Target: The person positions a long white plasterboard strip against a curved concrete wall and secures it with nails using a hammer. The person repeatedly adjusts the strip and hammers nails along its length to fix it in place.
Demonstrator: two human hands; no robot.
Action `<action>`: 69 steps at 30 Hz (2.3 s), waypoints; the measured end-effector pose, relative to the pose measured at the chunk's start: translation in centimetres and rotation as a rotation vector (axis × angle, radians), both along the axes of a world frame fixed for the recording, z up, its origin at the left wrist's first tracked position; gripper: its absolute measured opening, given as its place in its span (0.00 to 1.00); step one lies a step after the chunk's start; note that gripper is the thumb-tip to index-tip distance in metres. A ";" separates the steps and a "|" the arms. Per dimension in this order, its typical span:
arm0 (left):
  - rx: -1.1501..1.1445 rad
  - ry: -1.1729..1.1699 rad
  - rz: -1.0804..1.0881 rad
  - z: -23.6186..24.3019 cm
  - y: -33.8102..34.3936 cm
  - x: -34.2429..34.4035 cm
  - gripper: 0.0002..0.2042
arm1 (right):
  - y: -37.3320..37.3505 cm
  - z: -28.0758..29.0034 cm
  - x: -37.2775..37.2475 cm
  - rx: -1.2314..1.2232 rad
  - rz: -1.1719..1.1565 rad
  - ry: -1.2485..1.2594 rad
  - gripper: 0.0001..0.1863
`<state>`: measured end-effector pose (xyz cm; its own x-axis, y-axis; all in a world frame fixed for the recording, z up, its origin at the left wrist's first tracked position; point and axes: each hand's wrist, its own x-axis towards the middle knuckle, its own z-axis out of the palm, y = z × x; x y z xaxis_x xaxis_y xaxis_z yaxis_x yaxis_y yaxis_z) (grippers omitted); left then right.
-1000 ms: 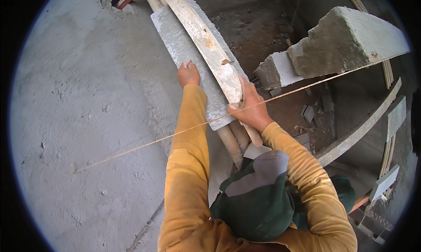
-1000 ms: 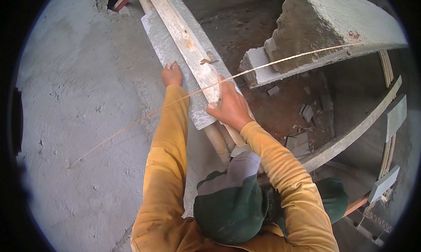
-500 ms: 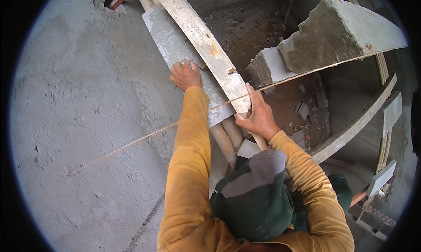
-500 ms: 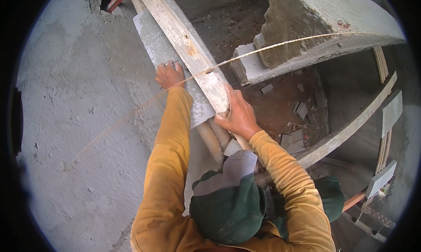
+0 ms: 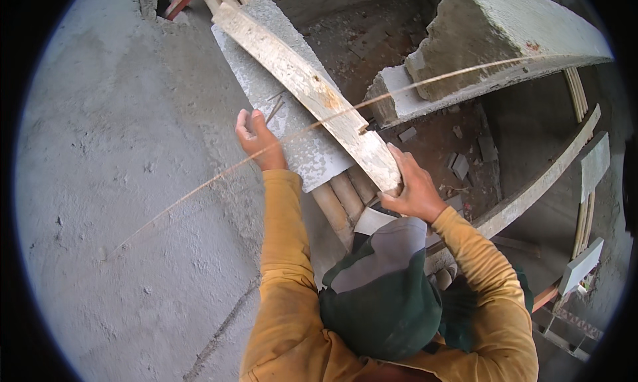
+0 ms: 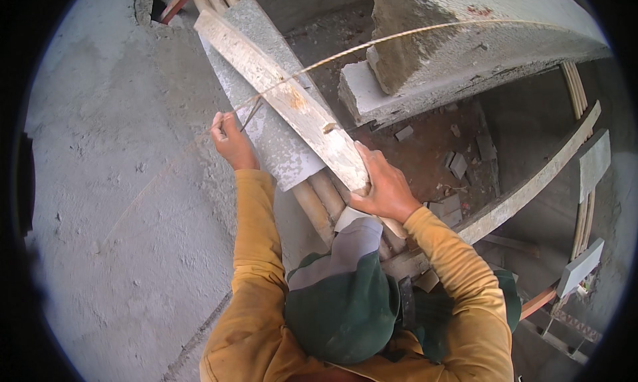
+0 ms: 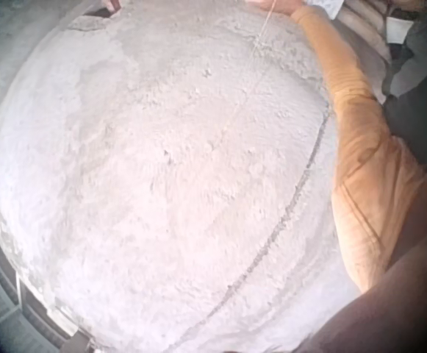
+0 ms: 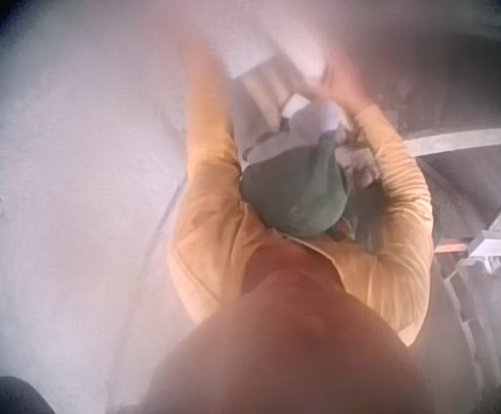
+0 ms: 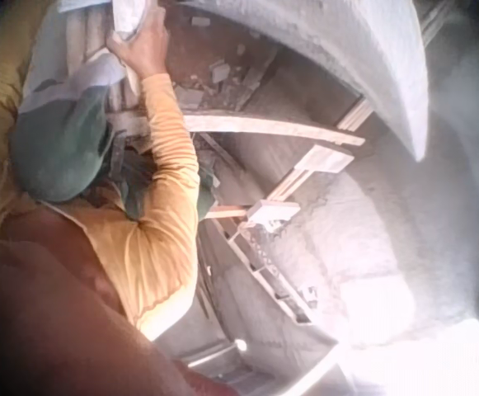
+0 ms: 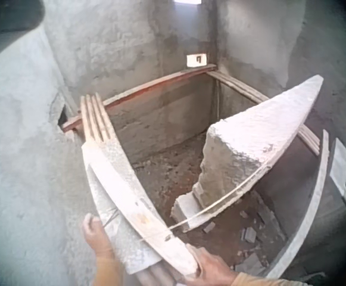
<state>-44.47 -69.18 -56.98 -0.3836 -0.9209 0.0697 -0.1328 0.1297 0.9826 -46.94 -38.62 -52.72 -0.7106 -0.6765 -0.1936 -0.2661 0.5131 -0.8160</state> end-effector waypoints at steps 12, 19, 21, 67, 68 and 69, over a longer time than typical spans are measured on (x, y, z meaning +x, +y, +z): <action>0.679 0.503 -0.386 3.1 5.1 0.8 0.50 | 8.9 5.4 -2.7 -0.204 0.316 -0.429 0.46; 0.629 0.306 -0.018 4.9 7.4 3.2 0.48 | 13.9 11.1 -6.1 -0.216 0.170 -0.018 0.27; 0.637 0.295 0.010 5.1 8.1 4.0 0.49 | 14.1 12.1 -5.5 -0.161 0.277 0.098 0.24; 0.808 0.164 -0.131 -0.3 10.4 14.0 0.50 | 4.8 -4.1 0.5 -0.732 -0.924 -0.621 0.34; 0.791 0.187 -0.117 0.0 10.2 13.9 0.50 | 4.4 -3.6 0.2 -0.736 -0.910 -0.616 0.35; 0.772 0.226 -0.071 0.4 10.0 13.7 0.49 | 3.8 -3.1 -0.3 -0.734 -0.896 -0.603 0.35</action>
